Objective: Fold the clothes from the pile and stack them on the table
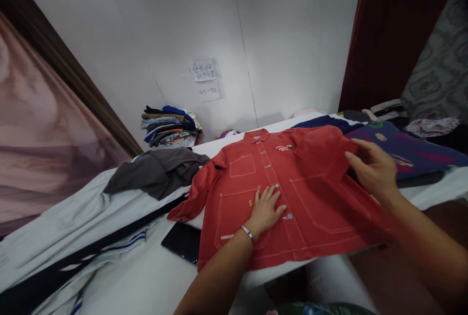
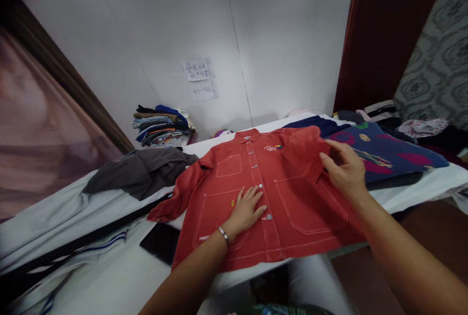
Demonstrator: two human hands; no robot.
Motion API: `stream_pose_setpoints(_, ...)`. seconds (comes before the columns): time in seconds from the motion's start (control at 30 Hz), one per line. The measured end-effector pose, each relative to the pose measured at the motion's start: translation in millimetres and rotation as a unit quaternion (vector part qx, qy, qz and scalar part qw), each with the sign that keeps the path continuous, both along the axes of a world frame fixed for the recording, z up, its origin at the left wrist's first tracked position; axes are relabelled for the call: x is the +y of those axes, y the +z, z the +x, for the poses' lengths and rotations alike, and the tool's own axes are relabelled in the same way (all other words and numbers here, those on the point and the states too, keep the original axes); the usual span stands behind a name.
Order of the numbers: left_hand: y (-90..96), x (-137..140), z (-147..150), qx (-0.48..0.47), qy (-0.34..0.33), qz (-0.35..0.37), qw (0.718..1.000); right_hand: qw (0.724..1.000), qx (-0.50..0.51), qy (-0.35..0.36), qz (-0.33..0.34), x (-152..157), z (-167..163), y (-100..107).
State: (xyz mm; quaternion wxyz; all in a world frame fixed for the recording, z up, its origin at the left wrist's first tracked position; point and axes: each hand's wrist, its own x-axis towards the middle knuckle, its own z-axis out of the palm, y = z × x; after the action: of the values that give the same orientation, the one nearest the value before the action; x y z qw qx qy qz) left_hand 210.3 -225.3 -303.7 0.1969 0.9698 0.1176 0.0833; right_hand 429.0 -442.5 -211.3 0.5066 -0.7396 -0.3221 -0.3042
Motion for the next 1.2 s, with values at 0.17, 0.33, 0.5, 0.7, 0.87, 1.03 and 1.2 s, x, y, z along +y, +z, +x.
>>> stream_pose_setpoints(0.17,4.8,2.1,2.8,-0.116,0.037,-0.167,0.978,0.953,-0.123,0.248,-0.124,32.0,-41.9,-2.0)
stream_pose_setpoints(0.33,10.0,-2.0,11.2,-0.187,0.052,-0.516,0.835,0.892,-0.178,0.359,-0.21,60.9,-75.6,-36.8)
stream_pose_setpoints(0.5,13.6,-7.1,10.9,-0.127,0.025,-0.746,0.653,0.877,-0.13,0.399,-0.235,74.8,-95.4,-63.3)
stream_pose_setpoints(0.7,11.9,-9.0,14.6,-0.133,0.107,-0.745,0.645,0.866,-0.038,0.442,-0.231,73.5,-106.6,-72.8)
stream_pose_setpoints(0.87,15.4,-4.8,17.0,-0.175,0.128,-0.676,0.704,0.907,-0.027,0.363,-0.21,38.7,-77.8,-75.6)
stream_pose_setpoints(1.03,53.7,19.1,23.7,-0.181,0.123,-0.616,0.757,0.956,0.041,0.129,-0.26,-40.9,-13.8,-83.5)
stream_pose_setpoints(1.2,121.5,55.6,53.4,-0.183,0.107,-0.506,0.836,0.95,0.118,-0.001,-0.289,-109.1,9.5,-105.5)
